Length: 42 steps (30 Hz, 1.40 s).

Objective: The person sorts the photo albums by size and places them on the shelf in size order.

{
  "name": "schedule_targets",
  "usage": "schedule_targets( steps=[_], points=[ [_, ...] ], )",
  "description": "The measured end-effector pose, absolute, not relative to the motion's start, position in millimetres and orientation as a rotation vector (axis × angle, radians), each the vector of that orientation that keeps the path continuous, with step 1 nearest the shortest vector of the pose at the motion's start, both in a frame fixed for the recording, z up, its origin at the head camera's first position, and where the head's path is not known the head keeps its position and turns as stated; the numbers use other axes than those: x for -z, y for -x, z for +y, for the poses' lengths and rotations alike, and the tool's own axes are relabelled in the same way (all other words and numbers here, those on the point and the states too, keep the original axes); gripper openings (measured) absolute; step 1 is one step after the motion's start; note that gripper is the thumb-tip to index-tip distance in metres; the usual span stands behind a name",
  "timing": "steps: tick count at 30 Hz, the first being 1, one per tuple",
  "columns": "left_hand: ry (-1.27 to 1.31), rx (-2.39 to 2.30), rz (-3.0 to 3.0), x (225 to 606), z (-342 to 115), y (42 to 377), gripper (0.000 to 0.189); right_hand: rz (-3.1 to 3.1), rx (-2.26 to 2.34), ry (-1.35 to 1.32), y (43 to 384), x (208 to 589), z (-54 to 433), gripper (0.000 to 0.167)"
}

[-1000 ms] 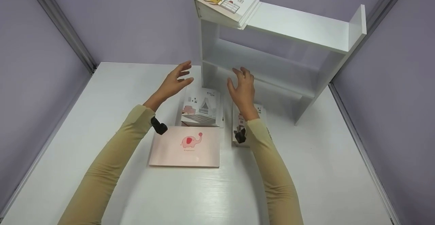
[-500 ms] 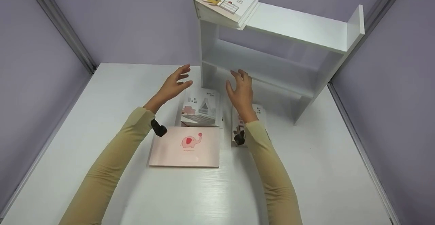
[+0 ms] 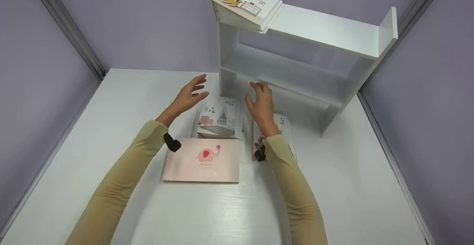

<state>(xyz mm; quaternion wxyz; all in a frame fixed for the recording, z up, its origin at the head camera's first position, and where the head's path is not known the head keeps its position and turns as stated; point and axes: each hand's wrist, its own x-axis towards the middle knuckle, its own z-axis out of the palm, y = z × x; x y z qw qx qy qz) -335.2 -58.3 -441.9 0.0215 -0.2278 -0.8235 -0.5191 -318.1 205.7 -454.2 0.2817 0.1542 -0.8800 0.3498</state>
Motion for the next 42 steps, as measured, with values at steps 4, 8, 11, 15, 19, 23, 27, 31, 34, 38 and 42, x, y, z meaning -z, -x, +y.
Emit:
schedule_targets(
  steps=[4, 8, 11, 15, 19, 23, 27, 31, 34, 38, 42],
  points=[
    [0.687, 1.589, -2.583, 447.3, -59.6, 334.4, 0.062, -2.403, -0.985, -0.390, 315.3, 458.1, 204.4, 0.036],
    [0.677, 1.582, -2.600, 452.7, -60.8, 334.2, 0.062, -2.442, -1.015, -0.380, 314.1, 462.0, 202.9, 0.039],
    [0.668, 1.590, -2.603, 456.1, -61.5, 334.4, 0.062, -2.457, -1.027, -0.382, 314.5, 464.9, 202.2, 0.045],
    [0.663, 1.595, -2.604, 459.6, -62.3, 334.2, 0.062, -2.474, -1.037, -0.381, 314.5, 468.0, 201.8, 0.052],
    [0.661, 1.604, -2.620, 463.3, -64.2, 333.0, 0.063, -2.492, -1.059, -0.392, 313.4, 471.0, 200.3, 0.053],
    [0.661, 1.621, -2.653, 467.9, -66.0, 331.6, 0.063, -2.501, -1.084, -0.404, 312.3, 474.7, 197.9, 0.053],
    [0.671, 1.608, -2.683, 472.3, -66.7, 330.7, 0.065, -2.512, -1.059, -0.409, 311.9, 479.0, 196.2, 0.052],
    [0.670, 1.609, -2.683, 476.1, -66.8, 330.5, 0.065, -2.516, -1.064, -0.412, 311.6, 482.5, 194.0, 0.051],
    [0.662, 1.605, -2.686, 478.7, -66.8, 329.9, 0.065, -2.520, -1.089, -0.406, 311.7, 485.1, 192.5, 0.051],
    [0.645, 1.611, -2.701, 482.0, -67.1, 328.5, 0.065, -2.534, -1.101, -0.398, 311.2, 488.4, 190.5, 0.051],
    [0.629, 1.619, -2.715, 486.4, -67.7, 328.1, 0.066, -2.551, -1.116, -0.393, 309.1, 490.2, 188.6, 0.052]
  ],
)
